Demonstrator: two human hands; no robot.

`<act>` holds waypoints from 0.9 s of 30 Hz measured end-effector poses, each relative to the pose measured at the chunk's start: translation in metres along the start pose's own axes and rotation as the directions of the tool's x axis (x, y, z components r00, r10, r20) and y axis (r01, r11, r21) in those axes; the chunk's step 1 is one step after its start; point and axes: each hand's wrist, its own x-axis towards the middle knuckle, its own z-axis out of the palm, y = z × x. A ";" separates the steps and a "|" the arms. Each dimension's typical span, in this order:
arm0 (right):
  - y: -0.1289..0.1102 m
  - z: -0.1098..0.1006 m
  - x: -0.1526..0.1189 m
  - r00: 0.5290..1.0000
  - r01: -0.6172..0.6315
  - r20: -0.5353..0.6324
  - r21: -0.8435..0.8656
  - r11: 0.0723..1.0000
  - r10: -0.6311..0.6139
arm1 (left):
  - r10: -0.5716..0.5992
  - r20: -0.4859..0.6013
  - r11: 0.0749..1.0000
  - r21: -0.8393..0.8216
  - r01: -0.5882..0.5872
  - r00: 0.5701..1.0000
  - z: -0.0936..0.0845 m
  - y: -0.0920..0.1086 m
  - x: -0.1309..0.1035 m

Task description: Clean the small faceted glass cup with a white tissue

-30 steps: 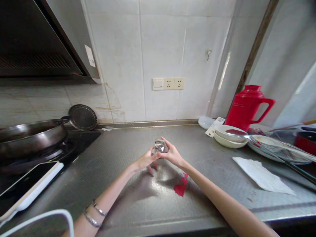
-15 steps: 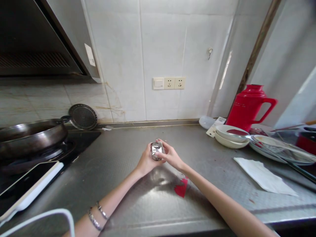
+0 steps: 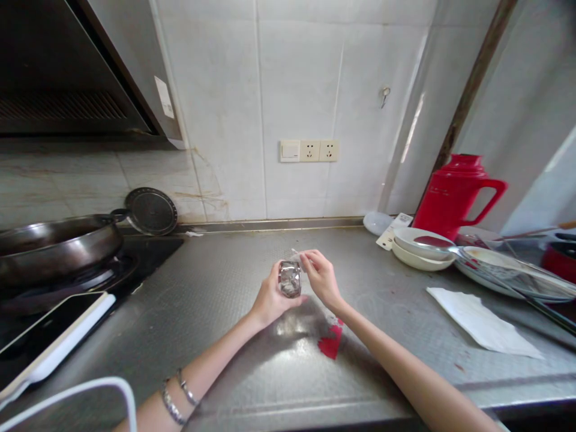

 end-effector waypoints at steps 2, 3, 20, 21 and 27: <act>-0.004 -0.001 0.000 1.000 0.028 0.013 0.000 1.000 -0.028 | -0.013 0.007 1.000 0.024 0.013 1.000 0.001 0.000 -0.001; -0.006 -0.002 -0.001 0.999 0.042 0.025 0.004 0.999 -0.042 | -0.012 0.006 0.999 0.033 0.012 1.000 0.001 0.000 -0.001; -0.026 -0.001 -0.013 0.989 0.143 0.032 -0.018 0.990 -0.142 | -0.002 -0.059 0.994 0.105 0.008 0.998 -0.002 -0.013 0.005; -0.025 -0.002 -0.012 0.990 0.142 0.021 -0.019 0.990 -0.142 | 0.000 -0.056 0.995 0.101 0.006 0.998 -0.002 -0.013 0.006; -0.018 -0.012 0.002 0.983 0.108 -0.143 -0.071 0.992 -0.118 | -0.006 -0.038 0.995 0.098 0.009 0.999 -0.001 -0.009 0.005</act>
